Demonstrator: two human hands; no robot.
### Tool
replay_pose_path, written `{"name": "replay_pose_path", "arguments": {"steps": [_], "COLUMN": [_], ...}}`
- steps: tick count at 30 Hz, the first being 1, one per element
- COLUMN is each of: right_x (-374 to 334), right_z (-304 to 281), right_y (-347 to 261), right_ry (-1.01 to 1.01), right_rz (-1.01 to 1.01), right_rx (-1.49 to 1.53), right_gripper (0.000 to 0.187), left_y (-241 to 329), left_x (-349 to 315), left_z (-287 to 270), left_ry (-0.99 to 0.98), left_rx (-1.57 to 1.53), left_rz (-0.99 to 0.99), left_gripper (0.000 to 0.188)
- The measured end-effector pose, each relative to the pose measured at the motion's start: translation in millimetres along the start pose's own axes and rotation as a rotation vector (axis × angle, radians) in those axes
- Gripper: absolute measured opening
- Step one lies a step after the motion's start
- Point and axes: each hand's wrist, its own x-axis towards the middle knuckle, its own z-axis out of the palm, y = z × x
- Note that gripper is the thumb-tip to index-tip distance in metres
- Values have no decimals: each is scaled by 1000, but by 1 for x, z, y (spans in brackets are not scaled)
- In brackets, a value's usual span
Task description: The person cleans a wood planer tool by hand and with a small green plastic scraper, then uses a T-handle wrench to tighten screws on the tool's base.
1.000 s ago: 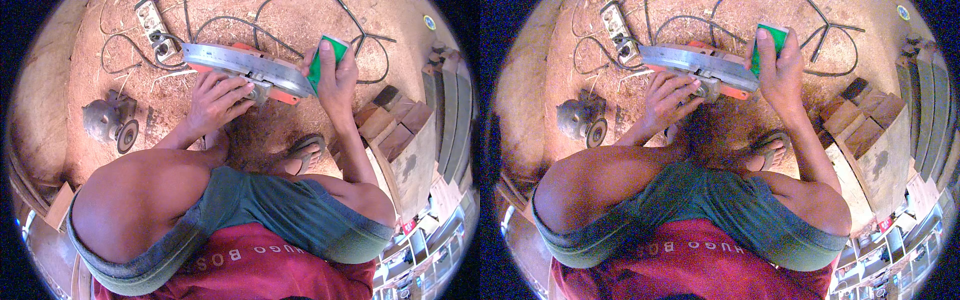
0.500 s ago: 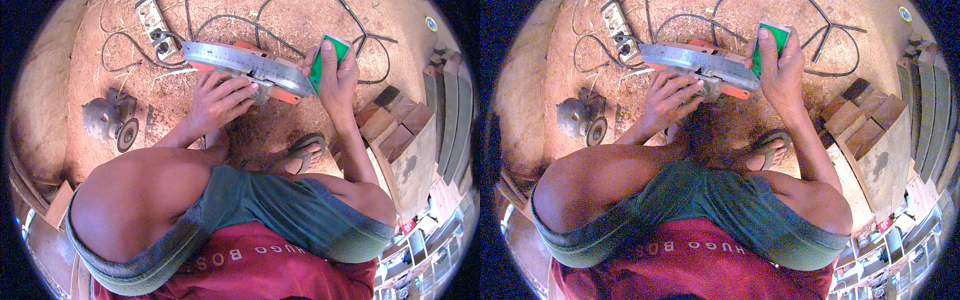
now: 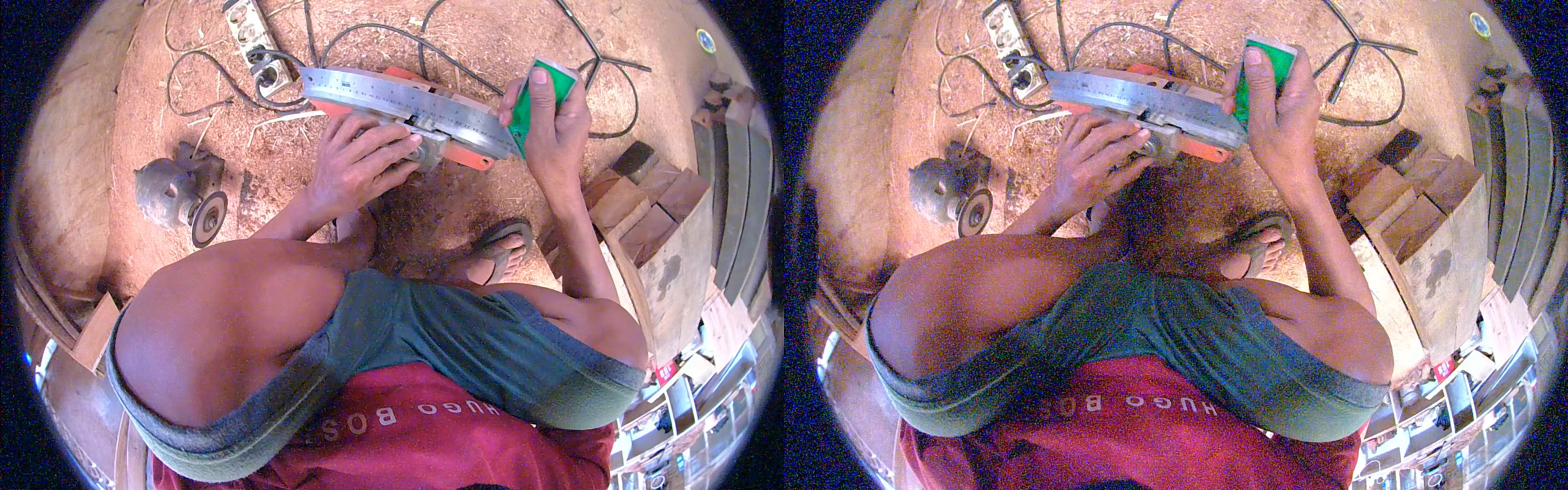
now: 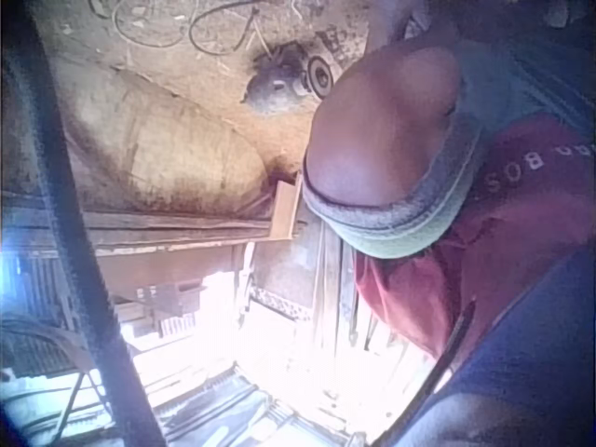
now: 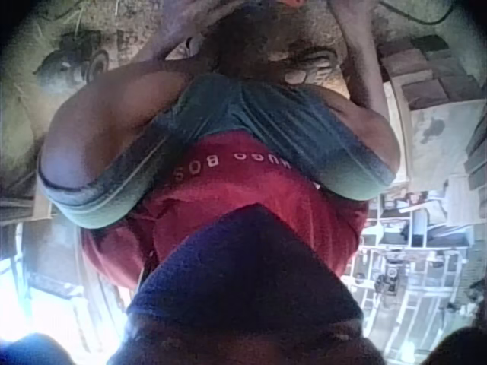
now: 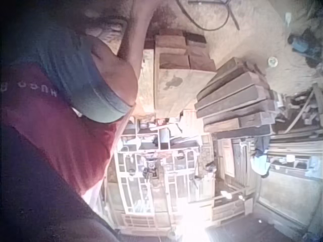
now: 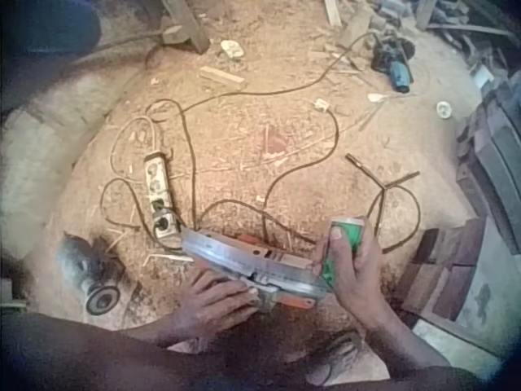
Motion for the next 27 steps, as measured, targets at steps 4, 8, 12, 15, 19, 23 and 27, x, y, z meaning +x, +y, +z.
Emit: {"name": "replay_pose_path", "arguments": {"steps": [4, 8, 12, 15, 19, 23, 27], "right_x": [0, -3, -3, -2, -1, 0, 0], "right_z": [-1, -2, 1, 0, 0, -2, -1], "right_y": [-2, -1, -5, -1, -2, 4, 3], "right_ry": [-4, 19, 18, 10, 15, 35, 41], "right_rz": [-14, 9, 6, -8, -22, -37, -54], "right_rx": [-38, 26, 50, 36, 51, -3, 0], "right_gripper": [22, 22, 21, 20, 20, 19, 20], "left_y": [0, 0, 1, 0, 0, 0, 1], "left_x": [1, -1, -1, 0, 0, -1, 0], "left_z": [-2, 2, 1, 1, 0, 2, 0], "left_ry": [2, 21, -6, 4, 5, 18, 7], "left_rx": [-15, -18, -19, -19, -28, -17, -22], "left_rz": [-8, -13, -17, -17, -18, -15, -23], "left_gripper": [46, 46, 46, 45, 44, 45, 45]}}
